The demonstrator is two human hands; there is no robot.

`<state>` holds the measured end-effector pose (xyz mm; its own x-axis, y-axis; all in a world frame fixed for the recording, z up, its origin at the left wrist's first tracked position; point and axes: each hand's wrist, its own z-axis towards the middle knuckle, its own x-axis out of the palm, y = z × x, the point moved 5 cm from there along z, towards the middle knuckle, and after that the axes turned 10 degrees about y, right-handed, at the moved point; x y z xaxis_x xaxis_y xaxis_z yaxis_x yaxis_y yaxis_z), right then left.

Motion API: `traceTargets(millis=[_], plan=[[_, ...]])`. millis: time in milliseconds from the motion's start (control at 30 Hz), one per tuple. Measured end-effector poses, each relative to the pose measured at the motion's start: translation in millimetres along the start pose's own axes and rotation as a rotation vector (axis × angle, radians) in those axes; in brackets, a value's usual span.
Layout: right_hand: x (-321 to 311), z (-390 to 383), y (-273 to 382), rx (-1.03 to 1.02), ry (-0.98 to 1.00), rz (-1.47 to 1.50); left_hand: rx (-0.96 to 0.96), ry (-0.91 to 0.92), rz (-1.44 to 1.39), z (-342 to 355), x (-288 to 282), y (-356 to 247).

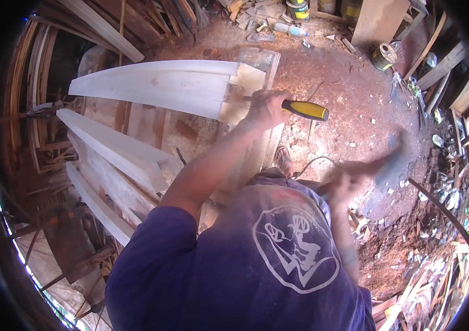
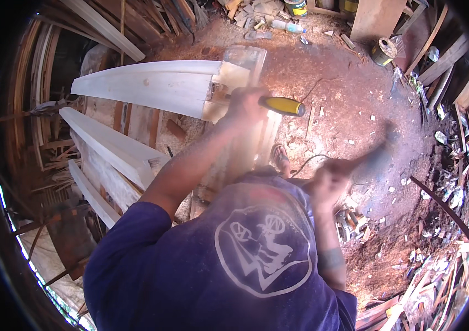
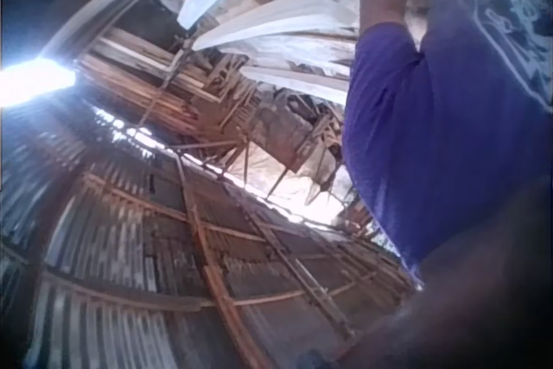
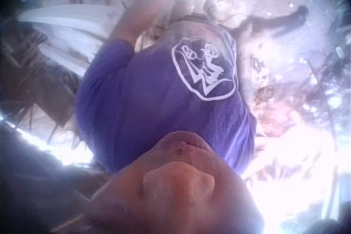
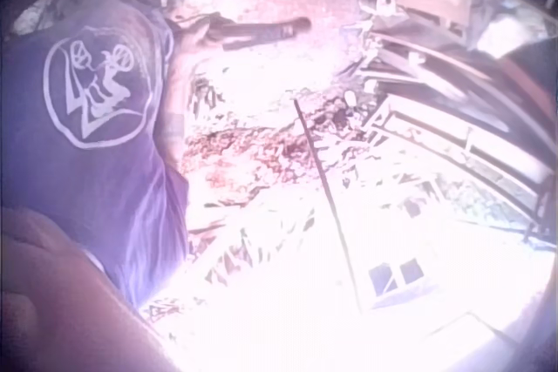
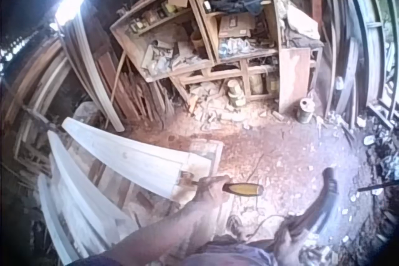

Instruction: The person uses a hammer to strike the end of a chisel while carving a notch into a piece of wood.

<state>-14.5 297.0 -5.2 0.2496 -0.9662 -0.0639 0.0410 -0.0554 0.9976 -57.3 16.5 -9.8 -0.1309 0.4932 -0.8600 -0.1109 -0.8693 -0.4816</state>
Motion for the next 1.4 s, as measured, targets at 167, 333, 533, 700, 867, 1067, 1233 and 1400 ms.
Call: traceTargets(millis=[167, 333, 533, 700, 867, 1067, 1233, 1400], plan=[[-11.4, 3.0, -31.5, 0.292, 0.107, -0.111, -0.061, 0.041, 0.035, -0.9, -8.1, 0.6], [-84.4, 22.2, 39.6, -0.101, -0.462, 0.192, -0.072, 0.061, 0.060, -7.9, -3.3, 5.2], [30.0, -1.2, -24.3, 0.296, 0.309, -0.381, -0.052, 0.090, -0.009, -16.3, 1.7, 38.8], [-52.9, 24.1, 0.8, 0.205, -0.183, -0.033, -0.034, 0.088, 0.062, -26.3, -17.6, 26.8], [-12.2, 15.1, 15.8, -0.159, -0.167, 0.308, -0.065, 0.027, 0.070, -11.4, -20.7, 29.7], [33.5, 11.8, -17.2, 0.198, 0.337, -0.319, -0.011, 0.101, 0.069, -27.4, -37.5, 30.7], [-27.1, 19.1, -23.6, 0.314, 0.122, -0.171, -0.362, -0.621, -0.727, -19.6, -153.9, 71.4], [-44.8, 17.8, -22.4, 0.349, -0.057, 0.009, -0.241, -0.452, -0.483, 14.4, -132.8, 4.2]])
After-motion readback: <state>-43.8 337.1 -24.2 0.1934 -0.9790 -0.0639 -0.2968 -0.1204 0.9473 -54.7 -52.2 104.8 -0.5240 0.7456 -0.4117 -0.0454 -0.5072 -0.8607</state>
